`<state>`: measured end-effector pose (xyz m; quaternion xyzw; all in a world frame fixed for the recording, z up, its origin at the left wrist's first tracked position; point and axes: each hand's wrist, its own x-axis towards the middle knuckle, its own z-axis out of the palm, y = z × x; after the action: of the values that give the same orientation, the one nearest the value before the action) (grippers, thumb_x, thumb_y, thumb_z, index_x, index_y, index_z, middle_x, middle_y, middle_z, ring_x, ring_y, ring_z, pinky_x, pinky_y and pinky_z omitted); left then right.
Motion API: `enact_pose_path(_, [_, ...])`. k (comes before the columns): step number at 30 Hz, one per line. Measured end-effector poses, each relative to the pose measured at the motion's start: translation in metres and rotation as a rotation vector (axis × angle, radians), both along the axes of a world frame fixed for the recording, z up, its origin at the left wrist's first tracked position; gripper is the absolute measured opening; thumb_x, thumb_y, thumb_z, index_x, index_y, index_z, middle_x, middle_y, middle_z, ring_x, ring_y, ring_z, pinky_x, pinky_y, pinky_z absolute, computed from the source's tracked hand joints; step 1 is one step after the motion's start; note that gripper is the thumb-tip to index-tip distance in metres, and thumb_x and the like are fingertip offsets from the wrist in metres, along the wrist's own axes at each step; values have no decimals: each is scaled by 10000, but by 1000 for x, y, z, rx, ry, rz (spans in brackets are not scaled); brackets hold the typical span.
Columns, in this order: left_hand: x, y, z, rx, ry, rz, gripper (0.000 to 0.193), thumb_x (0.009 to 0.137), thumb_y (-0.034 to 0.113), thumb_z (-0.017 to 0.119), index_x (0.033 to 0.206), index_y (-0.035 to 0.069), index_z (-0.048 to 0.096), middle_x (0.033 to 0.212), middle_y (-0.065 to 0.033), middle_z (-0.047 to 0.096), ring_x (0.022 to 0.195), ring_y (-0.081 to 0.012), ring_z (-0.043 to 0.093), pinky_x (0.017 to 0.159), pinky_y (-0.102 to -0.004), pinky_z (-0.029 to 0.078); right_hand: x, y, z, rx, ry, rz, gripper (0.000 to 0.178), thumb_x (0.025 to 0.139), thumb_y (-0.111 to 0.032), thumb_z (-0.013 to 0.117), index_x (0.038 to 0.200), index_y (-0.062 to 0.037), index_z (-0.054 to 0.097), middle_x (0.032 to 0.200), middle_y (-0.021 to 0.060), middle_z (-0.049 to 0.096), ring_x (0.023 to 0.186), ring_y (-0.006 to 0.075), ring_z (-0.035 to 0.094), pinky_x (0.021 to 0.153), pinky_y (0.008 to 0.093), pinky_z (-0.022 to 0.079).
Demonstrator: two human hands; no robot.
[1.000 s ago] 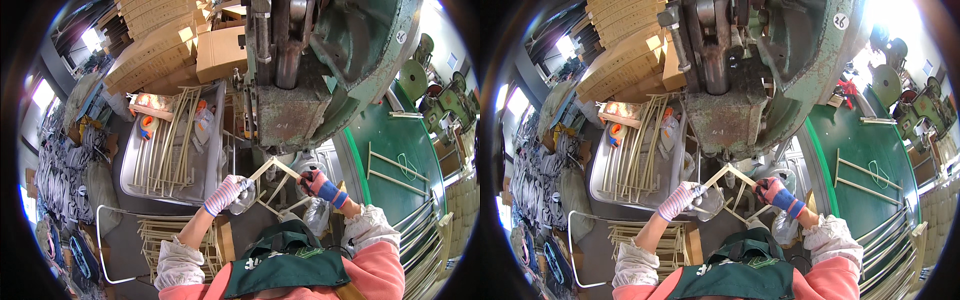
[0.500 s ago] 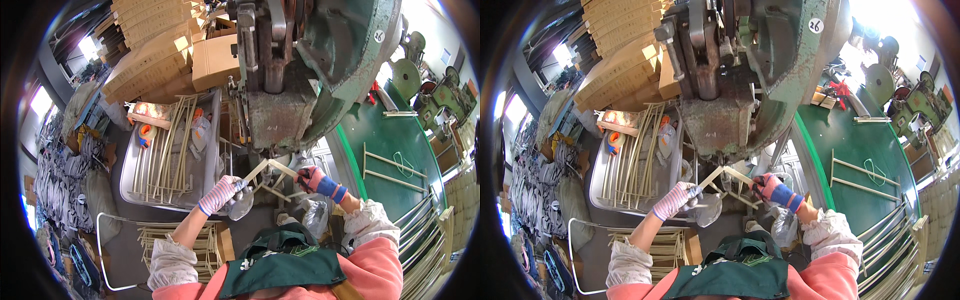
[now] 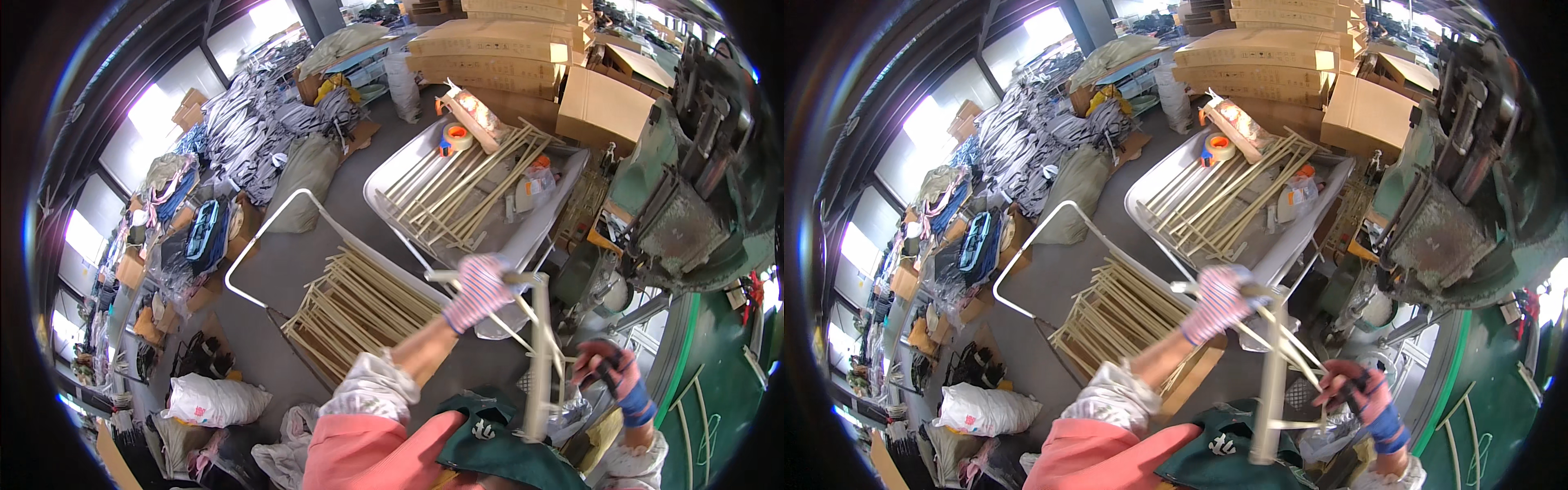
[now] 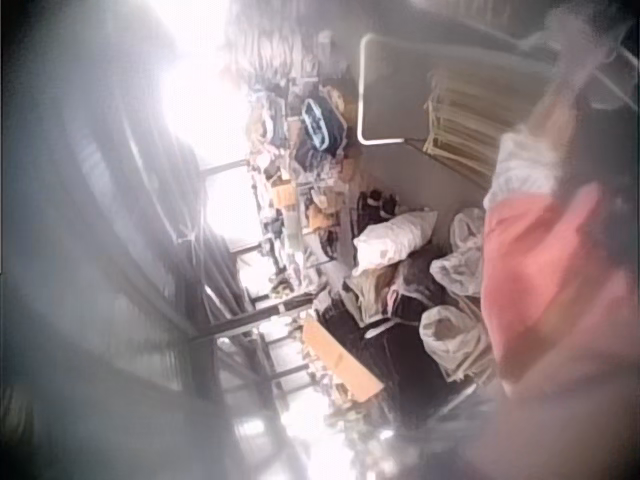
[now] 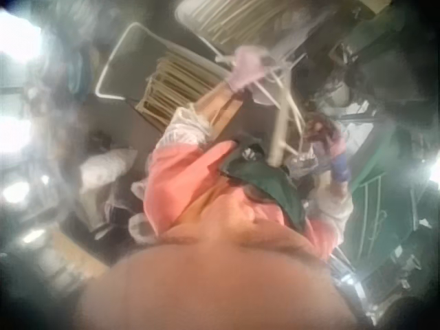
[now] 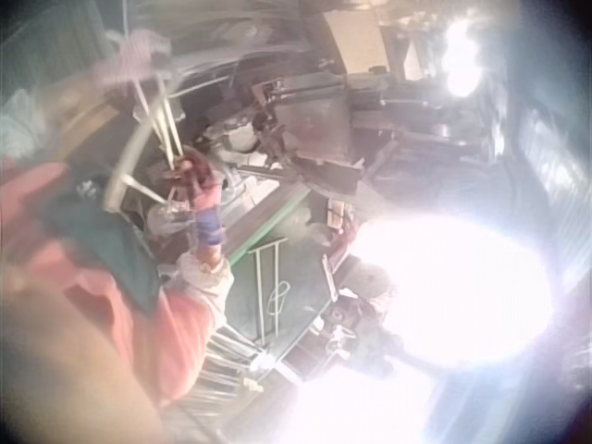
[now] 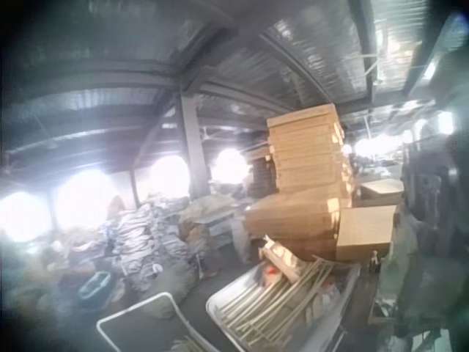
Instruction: The person assembles wooden frames by inserting dowels into pre-drilled holes on a press machine. They repeatedly pick up frame components, align them under the press, and push the dowels into place. Finished frames are stacked on a nearby cart.
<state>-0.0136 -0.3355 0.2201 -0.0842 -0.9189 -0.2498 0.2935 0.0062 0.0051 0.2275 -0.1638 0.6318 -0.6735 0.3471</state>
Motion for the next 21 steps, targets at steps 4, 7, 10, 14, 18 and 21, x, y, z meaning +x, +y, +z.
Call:
enact_pose_path(4, [44, -102, 38, 241, 234, 176, 178, 687, 185, 704, 741, 21, 660, 650, -56, 627, 592, -153, 579, 575, -308, 464, -38, 116, -100, 279, -127, -535, 278, 872, -177, 599, 1102, -34, 539, 889, 80, 639, 716, 183, 654, 521, 304, 539])
enact_pose_path(7, [70, -173, 29, 903, 263, -224, 208, 750, 188, 713, 846, 9, 664, 717, -52, 642, 572, -104, 565, 535, -240, 451, -19, 179, -181, 519, -101, -827, 328, 821, -292, 678, 1081, -108, 600, 855, 17, 650, 615, 97, 589, 447, 247, 464])
enact_pose_path(10, [98, -211, -11, 1133, 190, 29, 395, 715, 287, 775, 972, 49, 593, 723, -17, 561, 547, -85, 490, 427, -205, 372, 21, 188, -205, 78, -290, -514, 652, 870, -539, 504, 1350, -107, 418, 1307, 77, 502, 1135, 200, 509, 870, 342, 446])
enact_pose_path(14, [137, -221, -78, 1303, 83, 286, 287, 723, 199, 737, 961, 143, 588, 714, 35, 509, 507, -79, 428, 407, -231, 337, 62, 177, -175, -573, -416, -272, 855, 843, -708, 274, 1393, -55, 325, 1403, 143, 385, 1275, 250, 378, 1028, 390, 310])
enact_pose_path(18, [188, -199, -139, 1416, 48, 312, 289, 720, 159, 737, 962, 102, 590, 739, 23, 545, 550, -92, 465, 442, -248, 365, 106, 189, -179, -375, -452, -377, 925, 736, -818, 304, 978, 17, 623, 924, 191, 647, 844, 306, 634, 758, 412, 509])
enact_pose_path(21, [216, -156, -184, 1306, -190, 686, 235, 766, 196, 720, 932, 94, 588, 723, 7, 538, 595, -96, 487, 483, -243, 391, 148, 211, -208, -251, -610, -820, 922, 661, -880, 295, 629, -10, 597, 627, 169, 607, 367, 314, 517, 327, 387, 428])
